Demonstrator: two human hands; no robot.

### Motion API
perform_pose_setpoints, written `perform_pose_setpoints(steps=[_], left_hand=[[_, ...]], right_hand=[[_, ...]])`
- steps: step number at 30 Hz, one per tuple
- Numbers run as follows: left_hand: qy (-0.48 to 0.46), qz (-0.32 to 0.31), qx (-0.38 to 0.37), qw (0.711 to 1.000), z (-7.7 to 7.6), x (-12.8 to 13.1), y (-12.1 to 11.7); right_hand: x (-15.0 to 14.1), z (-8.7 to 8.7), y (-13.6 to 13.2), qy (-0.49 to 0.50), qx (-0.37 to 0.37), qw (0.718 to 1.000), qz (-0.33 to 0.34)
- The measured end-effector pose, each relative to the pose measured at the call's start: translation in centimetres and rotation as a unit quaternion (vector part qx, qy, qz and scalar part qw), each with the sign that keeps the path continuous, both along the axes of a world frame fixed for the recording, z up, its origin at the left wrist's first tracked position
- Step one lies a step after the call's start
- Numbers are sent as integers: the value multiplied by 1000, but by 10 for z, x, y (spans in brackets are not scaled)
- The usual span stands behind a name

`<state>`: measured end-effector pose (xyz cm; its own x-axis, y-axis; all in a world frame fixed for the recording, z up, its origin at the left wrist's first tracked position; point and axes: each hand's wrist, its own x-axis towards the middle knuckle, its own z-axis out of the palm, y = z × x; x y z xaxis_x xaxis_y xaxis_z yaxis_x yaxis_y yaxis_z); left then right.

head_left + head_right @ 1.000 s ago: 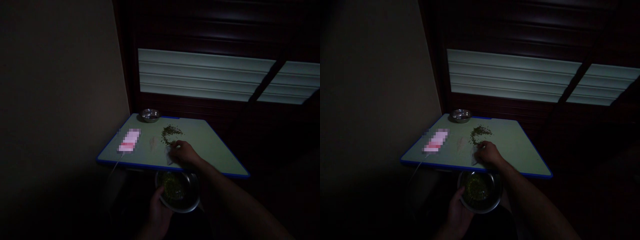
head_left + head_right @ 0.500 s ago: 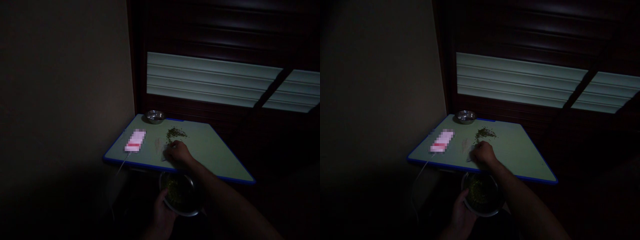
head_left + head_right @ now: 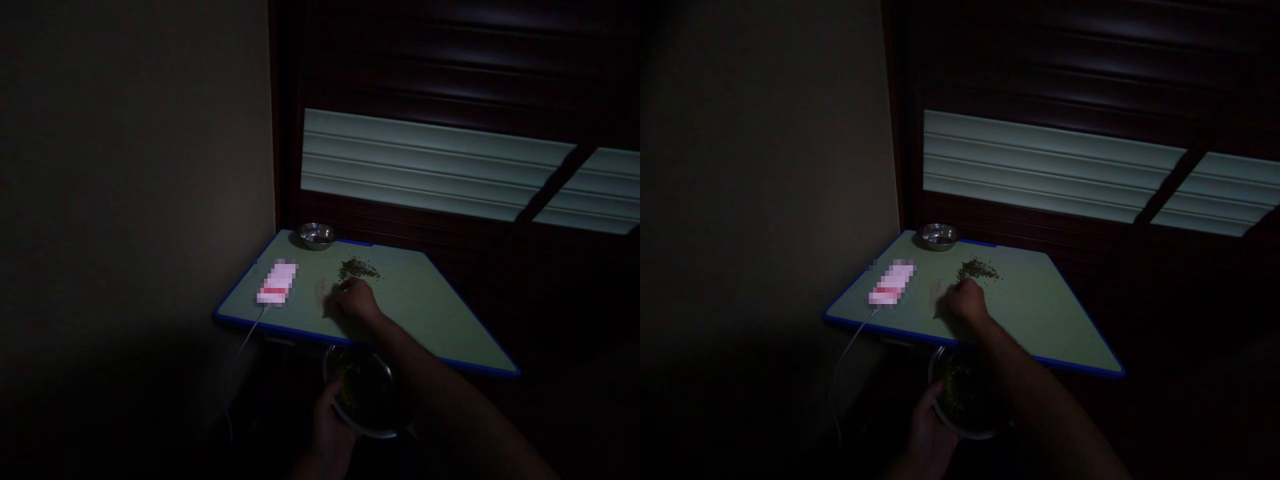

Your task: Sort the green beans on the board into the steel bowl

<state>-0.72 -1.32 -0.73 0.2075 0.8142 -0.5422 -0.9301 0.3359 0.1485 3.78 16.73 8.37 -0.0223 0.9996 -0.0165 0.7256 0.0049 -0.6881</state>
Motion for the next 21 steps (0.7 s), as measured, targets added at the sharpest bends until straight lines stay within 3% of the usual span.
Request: perform_pose_setpoints(steps=[5, 12, 21], left_hand=[[9, 7, -3, 1000, 0, 0, -1], [17, -1, -3, 1000, 1, -1, -2], [31, 7, -20, 999, 1, 2, -1]], right_hand=[[-2, 13, 6, -22, 25, 999, -8], [8, 19, 11, -18, 28, 999, 16], [64, 37, 22, 156, -31, 980, 121]])
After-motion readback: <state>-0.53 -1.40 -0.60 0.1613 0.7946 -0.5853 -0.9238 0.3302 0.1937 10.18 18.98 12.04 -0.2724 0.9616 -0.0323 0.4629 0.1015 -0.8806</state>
